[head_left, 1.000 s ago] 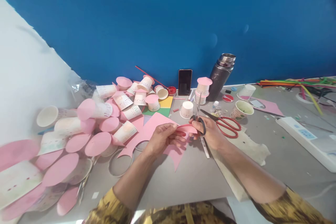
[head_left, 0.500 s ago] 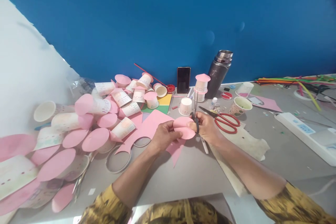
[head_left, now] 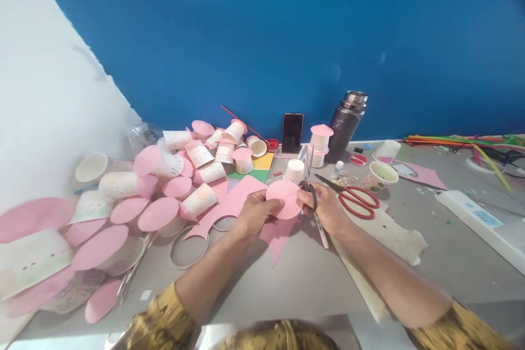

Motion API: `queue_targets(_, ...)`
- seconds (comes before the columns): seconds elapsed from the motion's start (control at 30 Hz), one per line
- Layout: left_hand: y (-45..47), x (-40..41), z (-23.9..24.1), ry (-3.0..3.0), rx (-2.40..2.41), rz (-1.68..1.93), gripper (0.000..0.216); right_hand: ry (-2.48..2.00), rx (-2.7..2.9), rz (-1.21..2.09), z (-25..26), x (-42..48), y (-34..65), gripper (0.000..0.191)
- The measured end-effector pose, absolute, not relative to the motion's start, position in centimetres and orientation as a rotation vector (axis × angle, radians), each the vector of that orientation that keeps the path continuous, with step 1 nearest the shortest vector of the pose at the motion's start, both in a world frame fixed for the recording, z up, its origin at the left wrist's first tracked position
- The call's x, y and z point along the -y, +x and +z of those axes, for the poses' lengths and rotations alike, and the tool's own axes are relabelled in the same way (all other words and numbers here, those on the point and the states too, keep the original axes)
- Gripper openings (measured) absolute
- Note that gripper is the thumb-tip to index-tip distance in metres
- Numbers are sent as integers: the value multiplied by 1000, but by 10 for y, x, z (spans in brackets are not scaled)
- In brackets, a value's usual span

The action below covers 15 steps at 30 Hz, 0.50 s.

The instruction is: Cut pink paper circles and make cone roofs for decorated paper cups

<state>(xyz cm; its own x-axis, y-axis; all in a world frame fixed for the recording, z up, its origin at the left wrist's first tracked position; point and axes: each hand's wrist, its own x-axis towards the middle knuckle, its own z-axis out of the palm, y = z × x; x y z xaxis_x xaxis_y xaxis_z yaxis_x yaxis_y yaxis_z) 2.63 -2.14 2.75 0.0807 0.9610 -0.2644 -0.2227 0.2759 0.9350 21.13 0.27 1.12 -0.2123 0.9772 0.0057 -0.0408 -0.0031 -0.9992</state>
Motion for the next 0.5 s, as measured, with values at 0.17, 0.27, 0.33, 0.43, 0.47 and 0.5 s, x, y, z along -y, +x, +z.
queue_targets(0.17, 4, 13, 51, 810, -1037, 1283, 26, -1025, 1500, 1426, 7, -1, 215, 57)
queue_targets(0.27, -6, 9, 57, 812, -977, 1338, 25, -1027, 1642, 1501, 7, 1, 214, 63)
queue_targets(0.33, -9, 7, 55, 794, -953, 1350, 26, -1010, 1711, 1569, 9, 3, 212, 63)
queue_targets(0.43, -12, 5, 47, 778, -936, 1350, 29, -1017, 1778, 1623, 12, 8, 209, 59)
queue_targets(0.47, -13, 5, 45, 780, -934, 1349, 29, -1036, 1802, 1623, 13, 9, 208, 57)
queue_targets(0.5, -13, 5, 43, 785, -935, 1348, 28, -1057, 1826, 1614, 14, 10, 207, 56)
